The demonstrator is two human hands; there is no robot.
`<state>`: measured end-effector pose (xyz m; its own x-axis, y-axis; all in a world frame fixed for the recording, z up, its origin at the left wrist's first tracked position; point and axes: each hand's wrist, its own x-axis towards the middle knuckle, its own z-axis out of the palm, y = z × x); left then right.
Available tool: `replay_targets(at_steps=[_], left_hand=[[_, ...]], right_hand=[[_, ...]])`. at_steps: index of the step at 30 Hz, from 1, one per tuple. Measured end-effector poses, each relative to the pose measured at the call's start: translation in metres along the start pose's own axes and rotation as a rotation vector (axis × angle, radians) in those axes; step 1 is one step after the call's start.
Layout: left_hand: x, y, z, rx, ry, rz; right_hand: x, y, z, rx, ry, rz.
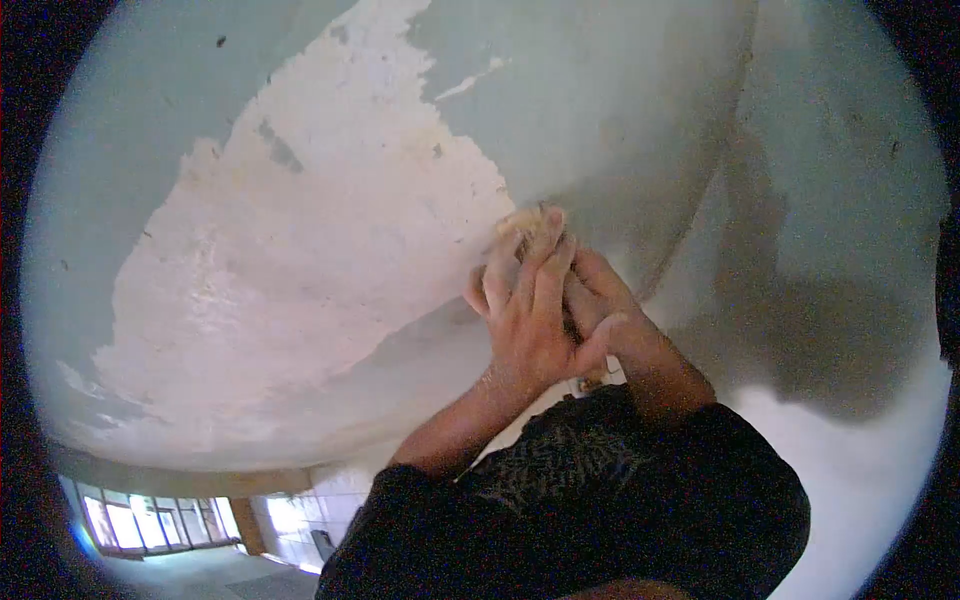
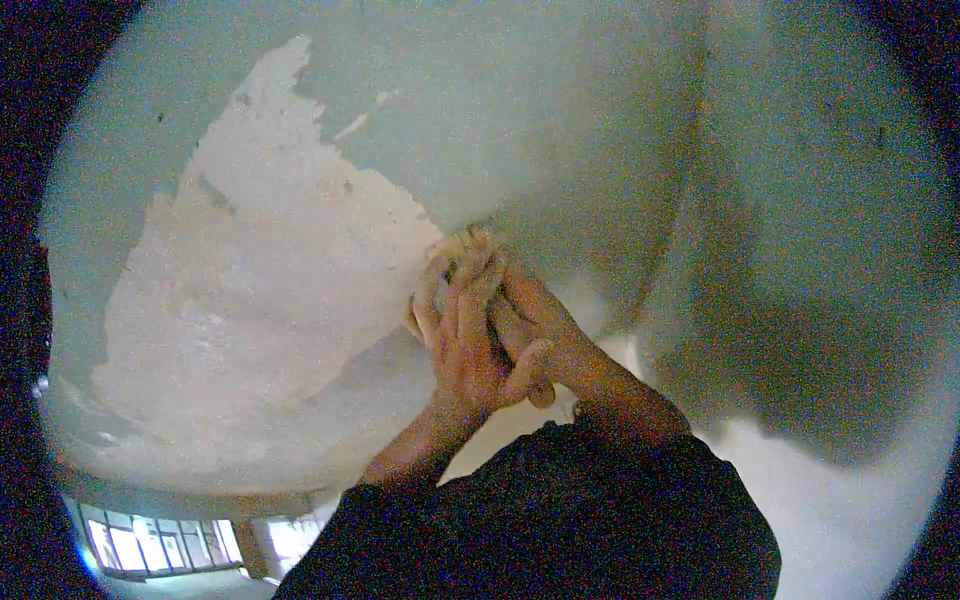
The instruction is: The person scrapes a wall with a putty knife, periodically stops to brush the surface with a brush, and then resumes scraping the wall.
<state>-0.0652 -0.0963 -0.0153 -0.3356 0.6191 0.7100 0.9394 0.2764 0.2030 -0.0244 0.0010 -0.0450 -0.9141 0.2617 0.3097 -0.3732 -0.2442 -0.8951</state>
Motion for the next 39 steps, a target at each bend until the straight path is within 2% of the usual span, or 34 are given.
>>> replay_targets(at_steps=[2, 5, 7, 8, 10, 13, 16, 19, 20, 22, 29, 32, 34, 35, 36, 37, 38, 39], left_hand=[[0.008, -0.006, -0.007, 0.014, -0.003, 0.019], [0.009, -0.001, -0.001, -0.001, 0.031, 0.009], [0.014, 0.001, 0.0, 0.016, 0.054, 0.019], [0.013, 0.001, 0.001, 0.02, 0.019, 0.014], [0.016, 0.003, 0.005, 0.016, 0.084, 0.022], [0.014, -0.003, 0.002, 0.025, 0.099, 0.081], [0.015, 0.001, -0.003, 0.079, 0.057, 0.069], [0.018, -0.007, 0.002, 0.028, 0.089, 0.081], [0.017, 0.001, 0.014, 0.034, 0.079, 0.07], [0.017, 0.007, 0.015, 0.062, 0.05, 0.047], [-0.036, -0.018, 0.002, 0.003, 0.065, -0.011], [-0.081, -0.042, -0.01, -0.117, 0.097, -0.135], [-0.108, -0.051, -0.022, -0.115, 0.135, -0.405], [-0.119, -0.057, -0.026, -0.116, 0.149, -0.412], [-0.131, -0.064, -0.03, -0.159, 0.119, -0.523], [-0.141, -0.068, -0.035, -0.202, 0.087, -0.633], [-0.151, -0.071, -0.043, -0.2, 0.098, -0.638], [-0.16, -0.072, -0.049, -0.401, 0.068, -0.795]], right_hand=[[0.01, -0.015, 0.01, 0.055, -0.004, 0.009], [0.009, -0.023, -0.001, 0.019, -0.095, 0.154], [0.002, -0.017, -0.009, -0.4, -0.074, -0.051], [0.004, -0.014, -0.01, -0.372, -0.061, -0.034], [0.013, -0.015, -0.013, -0.179, -0.076, -0.089], [0.005, -0.024, -0.001, -0.311, -0.084, -0.16], [0.015, -0.015, 0.001, -0.094, 0.017, -0.048], [0.019, -0.017, -0.004, -0.288, -0.03, -0.121], [0.013, -0.018, -0.017, -0.278, -0.035, -0.11], [0.009, -0.033, -0.019, -0.31, -0.041, 0.08], [-0.01, 0.022, 0.002, -0.271, -0.126, 0.252], [-0.019, 0.032, 0.02, -0.263, -0.206, 0.318], [-0.019, 0.025, 0.036, -0.361, -0.347, 0.569], [-0.026, 0.057, 0.037, -0.409, -0.393, 0.38], [-0.027, 0.056, 0.043, -0.419, -0.406, 0.381], [-0.028, 0.053, 0.05, -0.422, -0.461, 0.459], [-0.026, 0.05, 0.059, -0.424, -0.514, 0.537], [-0.025, 0.044, 0.067, -0.438, -0.568, 0.614]])
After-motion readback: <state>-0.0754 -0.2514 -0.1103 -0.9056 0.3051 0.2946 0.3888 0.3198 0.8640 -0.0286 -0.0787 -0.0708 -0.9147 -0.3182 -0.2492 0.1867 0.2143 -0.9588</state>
